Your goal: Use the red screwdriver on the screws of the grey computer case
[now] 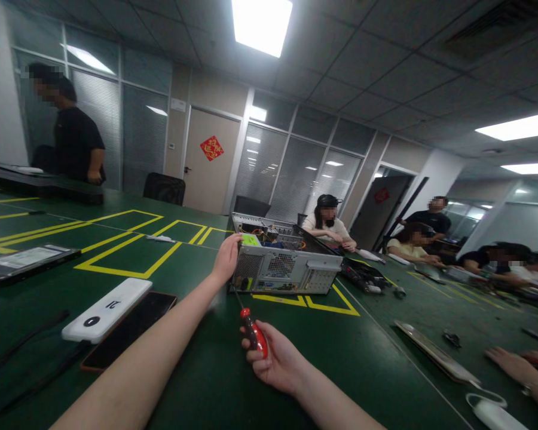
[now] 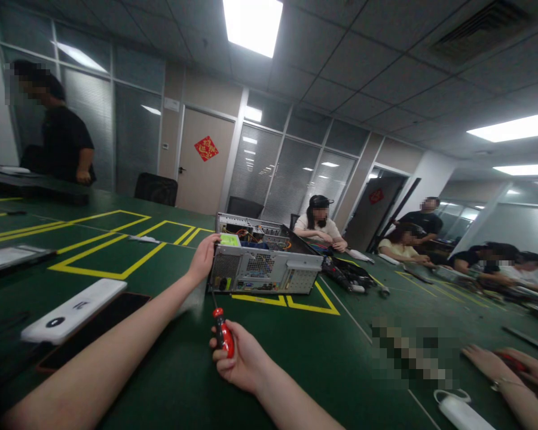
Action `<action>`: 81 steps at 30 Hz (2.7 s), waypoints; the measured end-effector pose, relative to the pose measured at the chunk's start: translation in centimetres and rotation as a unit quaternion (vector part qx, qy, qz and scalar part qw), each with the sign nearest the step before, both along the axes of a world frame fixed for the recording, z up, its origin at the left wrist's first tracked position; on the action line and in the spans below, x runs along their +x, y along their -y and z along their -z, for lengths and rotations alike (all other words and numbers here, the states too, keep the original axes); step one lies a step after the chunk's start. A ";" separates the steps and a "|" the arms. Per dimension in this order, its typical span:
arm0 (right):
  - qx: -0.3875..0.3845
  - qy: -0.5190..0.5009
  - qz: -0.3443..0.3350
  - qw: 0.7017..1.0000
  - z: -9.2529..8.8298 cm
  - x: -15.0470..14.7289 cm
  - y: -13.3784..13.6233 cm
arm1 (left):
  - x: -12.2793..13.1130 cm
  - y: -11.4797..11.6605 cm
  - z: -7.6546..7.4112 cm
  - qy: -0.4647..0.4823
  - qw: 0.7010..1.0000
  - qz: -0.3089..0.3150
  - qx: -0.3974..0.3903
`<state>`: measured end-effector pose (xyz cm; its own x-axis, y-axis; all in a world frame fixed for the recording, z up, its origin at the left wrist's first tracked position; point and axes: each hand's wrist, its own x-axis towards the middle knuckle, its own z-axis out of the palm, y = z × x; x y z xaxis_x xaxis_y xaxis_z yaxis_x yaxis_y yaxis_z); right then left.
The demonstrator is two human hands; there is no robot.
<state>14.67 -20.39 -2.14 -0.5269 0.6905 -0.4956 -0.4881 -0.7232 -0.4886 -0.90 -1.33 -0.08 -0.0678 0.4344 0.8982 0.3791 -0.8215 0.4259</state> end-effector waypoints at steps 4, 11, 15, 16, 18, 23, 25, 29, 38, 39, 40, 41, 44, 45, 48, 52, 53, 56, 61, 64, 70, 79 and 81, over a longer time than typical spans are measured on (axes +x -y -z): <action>0.006 0.012 0.003 1.000 0.3 0.0 -0.1 | 0.0 0.0 0.0 0.000 1.000 0.002 0.001; -0.011 0.029 0.017 0.999 0.1 -0.1 -0.1 | 0.0 0.1 -0.1 0.005 1.000 0.003 -0.002; 0.003 0.020 -0.007 1.000 -0.2 -0.2 0.0 | 0.0 0.1 -0.1 0.004 1.000 0.005 -0.001; 0.005 0.017 -0.007 1.000 -0.2 -0.2 0.0 | 0.0 0.1 0.0 0.003 1.000 0.005 -0.001; 0.007 0.012 0.002 1.000 -0.2 -0.3 0.0 | 0.0 0.1 0.0 0.003 1.000 0.003 -0.002; 0.005 0.010 0.030 0.999 0.0 -0.3 0.0 | -0.1 0.1 0.0 0.000 1.000 0.002 -0.002; 0.004 0.020 0.045 0.999 0.0 -0.3 0.0 | -0.1 0.1 -0.1 0.000 1.000 0.002 -0.002; -0.026 0.035 0.052 0.998 -0.1 -0.4 -0.1 | 0.0 0.0 0.0 0.002 1.000 0.000 0.002; -0.037 0.020 0.022 0.999 0.3 -0.2 -0.5 | 0.0 0.0 0.0 0.004 1.000 0.002 0.000; -0.034 0.017 0.025 0.999 0.4 -0.1 -0.5 | 0.0 0.0 0.0 0.004 1.000 0.002 0.001; -0.030 0.016 0.029 0.999 0.4 -0.1 -0.5 | 0.0 0.0 0.0 0.003 1.000 0.003 0.002; -0.025 0.016 0.034 0.999 0.4 -0.1 -0.4 | 0.0 0.0 0.0 0.002 1.000 0.003 0.004; -0.021 0.031 0.043 0.998 0.1 -0.2 -0.2 | -0.1 0.0 0.1 0.002 1.000 0.003 0.005; -0.022 0.036 0.047 0.998 0.0 -0.3 -0.1 | -0.1 -0.1 0.1 0.002 1.000 0.002 0.005; -0.034 0.045 0.056 0.997 -0.4 -0.5 0.0 | -0.1 -0.1 0.1 0.001 1.000 0.000 0.001; -0.039 0.033 0.052 0.997 -0.6 -0.6 0.0 | -0.1 0.0 0.1 0.000 1.000 0.001 -0.001; -0.038 0.031 0.047 0.998 -0.5 -0.6 0.0 | -0.1 0.1 0.0 -0.001 1.000 0.002 -0.001; -0.037 0.028 0.035 0.998 -0.3 -0.4 -0.2 | -0.1 0.1 0.0 0.000 1.000 0.002 -0.003; -0.022 0.026 0.042 0.999 -0.2 -0.3 -0.2 | -0.1 -0.1 0.0 0.002 1.000 0.005 0.002; -0.026 0.039 0.053 0.997 -0.2 -0.3 -0.1 | -0.1 -0.1 0.0 0.002 1.000 0.006 0.004; -0.037 0.022 0.053 0.998 -0.3 -0.3 -0.1 | -0.1 0.0 0.0 -0.004 1.000 0.001 0.000; -0.005 -0.009 0.022 1.000 -0.1 0.1 -0.1 | -0.1 0.1 -0.1 0.000 1.000 0.002 0.001; 0.018 -0.002 0.018 1.000 0.0 0.0 0.1 | -0.1 0.1 -0.1 0.000 1.000 0.002 0.001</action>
